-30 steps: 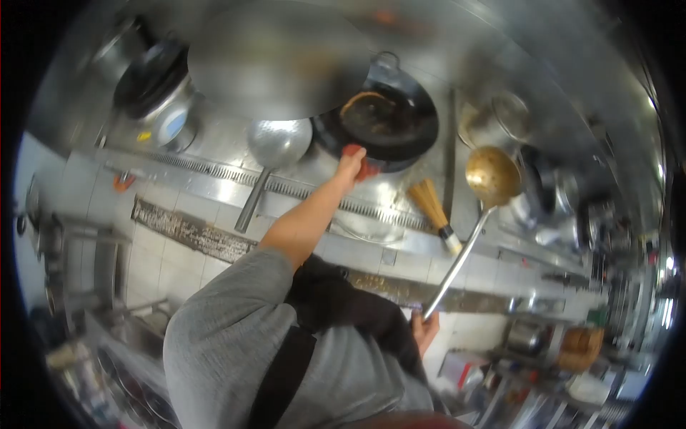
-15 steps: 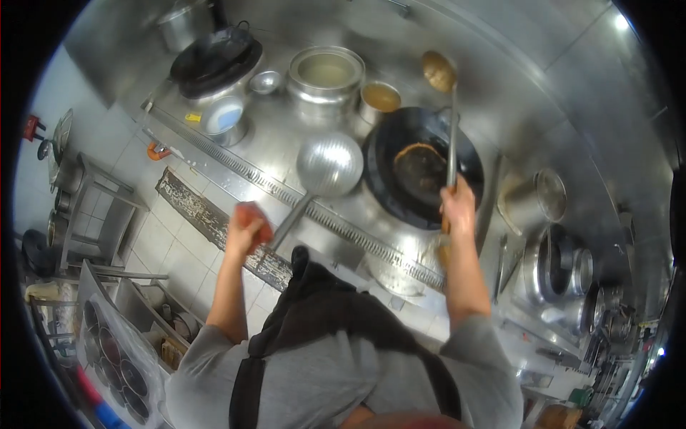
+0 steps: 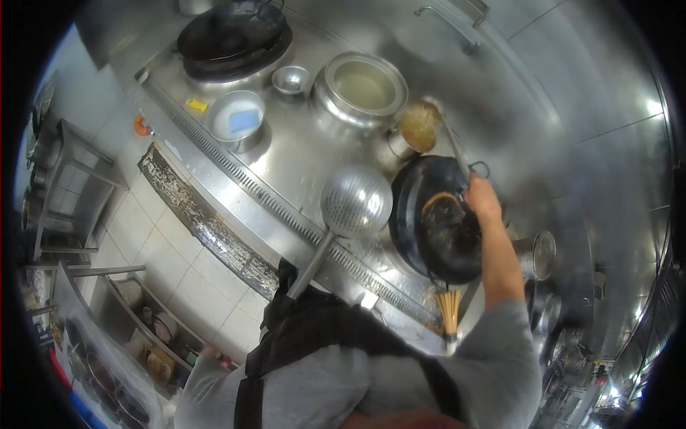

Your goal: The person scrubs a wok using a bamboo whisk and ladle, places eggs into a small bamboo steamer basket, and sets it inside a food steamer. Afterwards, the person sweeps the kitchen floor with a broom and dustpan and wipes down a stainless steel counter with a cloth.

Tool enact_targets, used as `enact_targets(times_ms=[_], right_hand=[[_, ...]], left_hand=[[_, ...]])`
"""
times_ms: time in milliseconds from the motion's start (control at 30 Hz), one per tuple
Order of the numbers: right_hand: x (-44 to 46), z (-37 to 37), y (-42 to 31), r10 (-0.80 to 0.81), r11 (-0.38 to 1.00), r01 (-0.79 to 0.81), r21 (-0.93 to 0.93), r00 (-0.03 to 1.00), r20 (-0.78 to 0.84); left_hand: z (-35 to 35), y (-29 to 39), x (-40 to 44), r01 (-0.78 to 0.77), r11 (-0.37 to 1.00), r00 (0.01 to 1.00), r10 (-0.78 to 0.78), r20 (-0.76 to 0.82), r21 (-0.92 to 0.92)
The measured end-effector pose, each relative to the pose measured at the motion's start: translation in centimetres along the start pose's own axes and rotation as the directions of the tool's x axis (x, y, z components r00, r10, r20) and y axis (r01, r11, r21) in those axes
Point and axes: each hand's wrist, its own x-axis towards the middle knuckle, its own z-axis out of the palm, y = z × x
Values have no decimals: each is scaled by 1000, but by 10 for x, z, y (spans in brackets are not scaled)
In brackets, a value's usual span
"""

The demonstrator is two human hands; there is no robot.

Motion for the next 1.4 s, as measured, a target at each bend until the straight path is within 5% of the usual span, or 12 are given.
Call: enact_targets(times_ms=[233, 367, 500, 700, 767, 833, 933, 1000, 1100, 1167, 1300, 1400], right_hand=[[69, 67, -58, -19, 933, 77, 351, 986, -165], [79, 69, -132, -10, 556, -204, 806, 968, 252], [69, 70, -147, -56, -256, -351, 901, 936, 348], [20, 49, -93, -50, -550, -264, 793, 958, 284], [-13, 37, -63, -59, -615, -241, 751, 963, 261], [-61, 23, -36, -18, -551, -185, 814, 977, 211], [-137, 13, 4, 54, -500, -105, 859, 987, 152], [-176, 12, 31, 49, -445, -93, 891, 991, 128], [-218, 25, 70, 38, -357, -167, 919, 980, 193], [-239, 31, 87, 74, -327, -185, 927, 973, 220], [-252, 47, 121, 149, -89, -258, 962, 952, 269], [-244, 56, 129, 237, 465, -151, 872, 971, 42]], left_hand=[[28, 44, 78, 512, 761, 760, -184, 623, -399], [-97, 130, 156, 390, 458, 868, -472, 153, -799], [-127, 120, 179, 144, 699, 796, -502, -338, -700], [-117, 139, 106, 464, 792, 861, -508, -8, -398], [-51, 112, 82, 315, 317, 830, -549, 98, -894], [-31, 118, 37, 318, 913, 947, -293, 132, -253], [-52, 197, -23, -761, 647, 627, 754, -195, 57], [38, 113, -12, -208, 945, 973, 226, 46, -251], [67, 89, 51, 393, 917, 890, -399, 223, 71], [71, 110, 87, 485, 859, 872, -490, -13, 165], [-6, 218, 91, 401, 608, 912, -335, 237, -685], [-29, 239, 104, 353, 564, 930, -302, 210, -746]])
